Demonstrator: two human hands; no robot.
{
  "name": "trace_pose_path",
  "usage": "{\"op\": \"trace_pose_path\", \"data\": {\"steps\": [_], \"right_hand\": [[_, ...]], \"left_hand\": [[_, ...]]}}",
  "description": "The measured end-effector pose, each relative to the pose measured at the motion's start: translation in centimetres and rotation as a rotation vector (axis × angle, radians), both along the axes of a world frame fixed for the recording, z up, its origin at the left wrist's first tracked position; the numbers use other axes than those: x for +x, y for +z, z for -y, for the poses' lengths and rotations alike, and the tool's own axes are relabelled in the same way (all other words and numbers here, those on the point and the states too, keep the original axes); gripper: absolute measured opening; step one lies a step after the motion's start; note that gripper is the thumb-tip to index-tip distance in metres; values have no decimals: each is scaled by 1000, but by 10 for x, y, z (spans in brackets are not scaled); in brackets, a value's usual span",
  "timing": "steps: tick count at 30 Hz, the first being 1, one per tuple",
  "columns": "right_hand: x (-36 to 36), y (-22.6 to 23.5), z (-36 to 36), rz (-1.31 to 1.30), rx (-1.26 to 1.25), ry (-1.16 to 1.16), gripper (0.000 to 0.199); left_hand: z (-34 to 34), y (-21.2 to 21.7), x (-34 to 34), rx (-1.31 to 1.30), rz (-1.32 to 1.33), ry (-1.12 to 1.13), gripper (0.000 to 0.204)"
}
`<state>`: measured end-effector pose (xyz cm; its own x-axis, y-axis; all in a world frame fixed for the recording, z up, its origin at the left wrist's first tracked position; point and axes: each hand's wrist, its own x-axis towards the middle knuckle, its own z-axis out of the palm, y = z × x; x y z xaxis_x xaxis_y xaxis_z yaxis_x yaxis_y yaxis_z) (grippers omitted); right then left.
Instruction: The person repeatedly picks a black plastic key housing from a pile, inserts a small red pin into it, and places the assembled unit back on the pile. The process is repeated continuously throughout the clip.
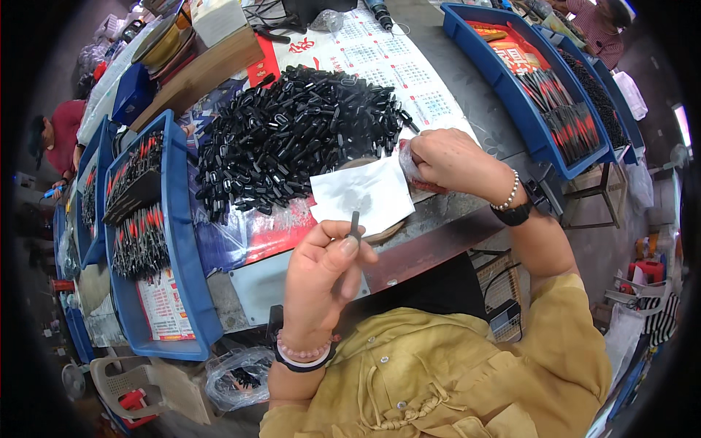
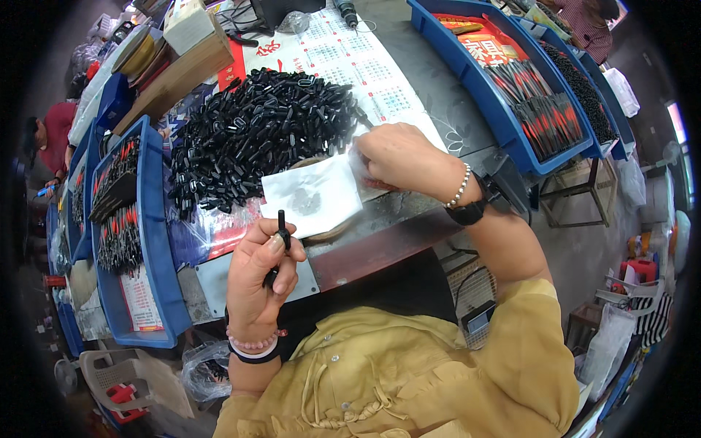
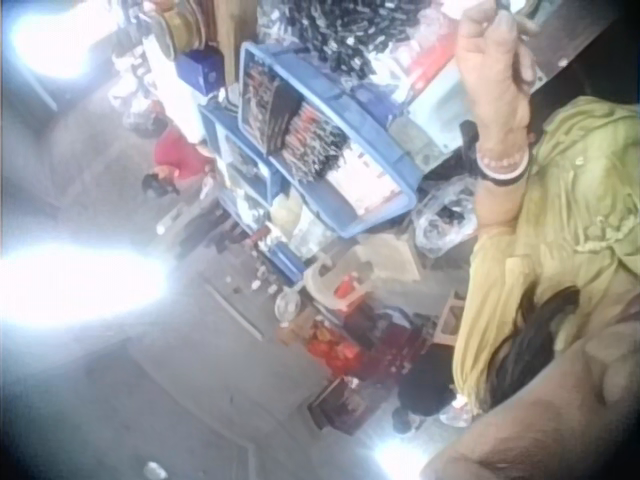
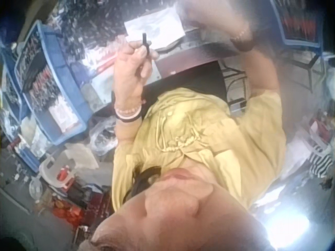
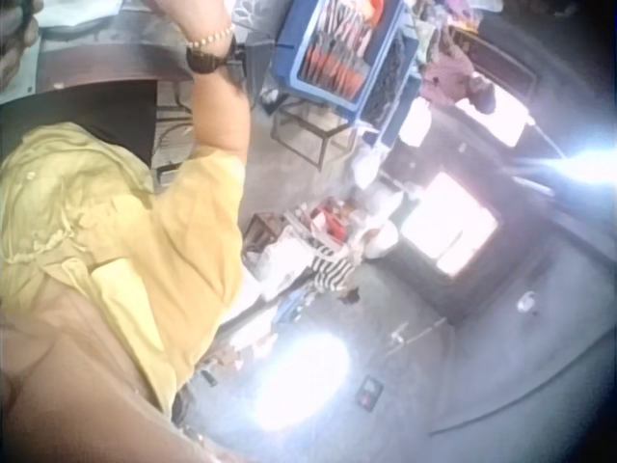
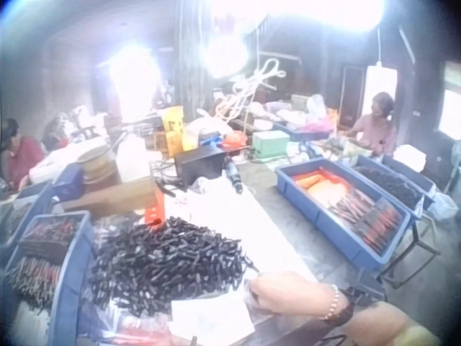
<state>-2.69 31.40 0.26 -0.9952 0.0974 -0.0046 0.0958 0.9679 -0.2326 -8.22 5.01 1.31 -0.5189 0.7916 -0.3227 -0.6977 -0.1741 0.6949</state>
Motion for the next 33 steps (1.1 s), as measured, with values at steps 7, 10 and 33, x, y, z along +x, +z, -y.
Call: {"op": "trace_pose_path", "data": {"steps": [7,10,33], "right_hand": [[9,8,-3,-130,-328,-54,9],[12,9,-8,-175,-420,-80,11],[47,22,76,-207,-1646,-240,12]], "left_hand": [[-3,-2,4,0,35,-37,19],[-5,0,6,-9,5,-48,19],[-22,8,33,-92,-243,16,15]]}}
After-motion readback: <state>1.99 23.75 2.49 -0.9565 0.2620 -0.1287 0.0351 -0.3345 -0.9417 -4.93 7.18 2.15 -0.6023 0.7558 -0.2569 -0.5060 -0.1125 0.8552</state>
